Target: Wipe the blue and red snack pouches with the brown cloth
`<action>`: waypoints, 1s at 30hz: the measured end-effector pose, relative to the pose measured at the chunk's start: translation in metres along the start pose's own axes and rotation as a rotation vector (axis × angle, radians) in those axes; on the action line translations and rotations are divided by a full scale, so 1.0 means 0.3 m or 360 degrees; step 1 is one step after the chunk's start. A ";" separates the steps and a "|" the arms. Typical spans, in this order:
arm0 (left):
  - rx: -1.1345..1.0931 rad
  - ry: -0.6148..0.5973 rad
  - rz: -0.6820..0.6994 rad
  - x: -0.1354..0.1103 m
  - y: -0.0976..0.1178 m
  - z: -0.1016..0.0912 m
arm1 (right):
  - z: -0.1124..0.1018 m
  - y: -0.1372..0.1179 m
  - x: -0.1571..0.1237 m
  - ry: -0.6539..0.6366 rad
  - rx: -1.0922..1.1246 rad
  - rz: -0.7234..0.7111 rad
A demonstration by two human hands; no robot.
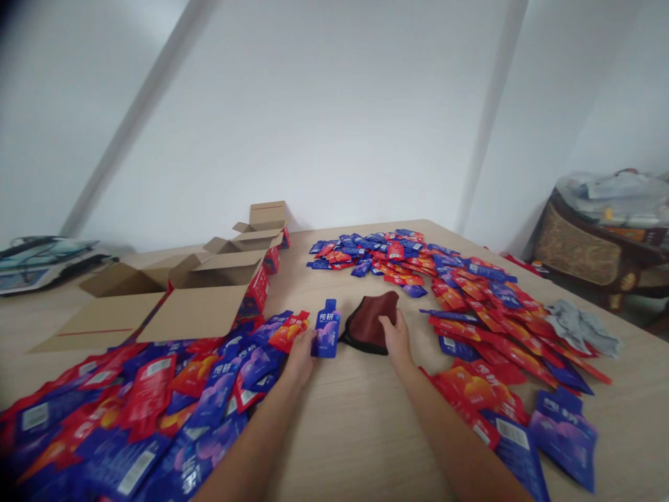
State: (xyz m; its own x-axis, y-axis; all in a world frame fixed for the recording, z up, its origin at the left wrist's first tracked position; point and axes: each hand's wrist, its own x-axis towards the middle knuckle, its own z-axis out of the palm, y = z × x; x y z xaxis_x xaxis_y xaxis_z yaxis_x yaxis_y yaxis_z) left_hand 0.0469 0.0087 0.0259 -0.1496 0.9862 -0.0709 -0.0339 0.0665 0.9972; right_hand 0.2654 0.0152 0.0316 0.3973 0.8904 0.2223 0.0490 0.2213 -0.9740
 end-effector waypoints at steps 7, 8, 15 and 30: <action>-0.0654 -0.0240 -0.0116 -0.003 -0.011 0.004 | 0.164 -0.144 -0.160 -0.0496 -0.0902 -0.0716; -0.0785 -0.0309 -0.0151 -0.004 -0.012 0.001 | 0.202 -0.139 -0.193 -0.0580 -0.1044 -0.0846; -0.1319 -0.0473 -0.0332 0.018 -0.029 -0.026 | 0.368 -0.078 -0.180 -0.0761 -0.1570 -0.0900; -0.1573 -0.0402 -0.0439 0.043 -0.037 -0.029 | 0.391 -0.130 -0.210 -0.0621 -0.1598 -0.0782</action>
State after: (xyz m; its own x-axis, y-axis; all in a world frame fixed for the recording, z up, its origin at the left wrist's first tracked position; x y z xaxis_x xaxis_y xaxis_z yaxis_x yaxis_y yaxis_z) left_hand 0.0369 0.0193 0.0138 0.1918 0.9663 -0.1718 -0.8420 0.2520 0.4770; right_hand 0.1311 -0.0028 0.0607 -0.1634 0.8966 0.4115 0.8852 0.3174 -0.3401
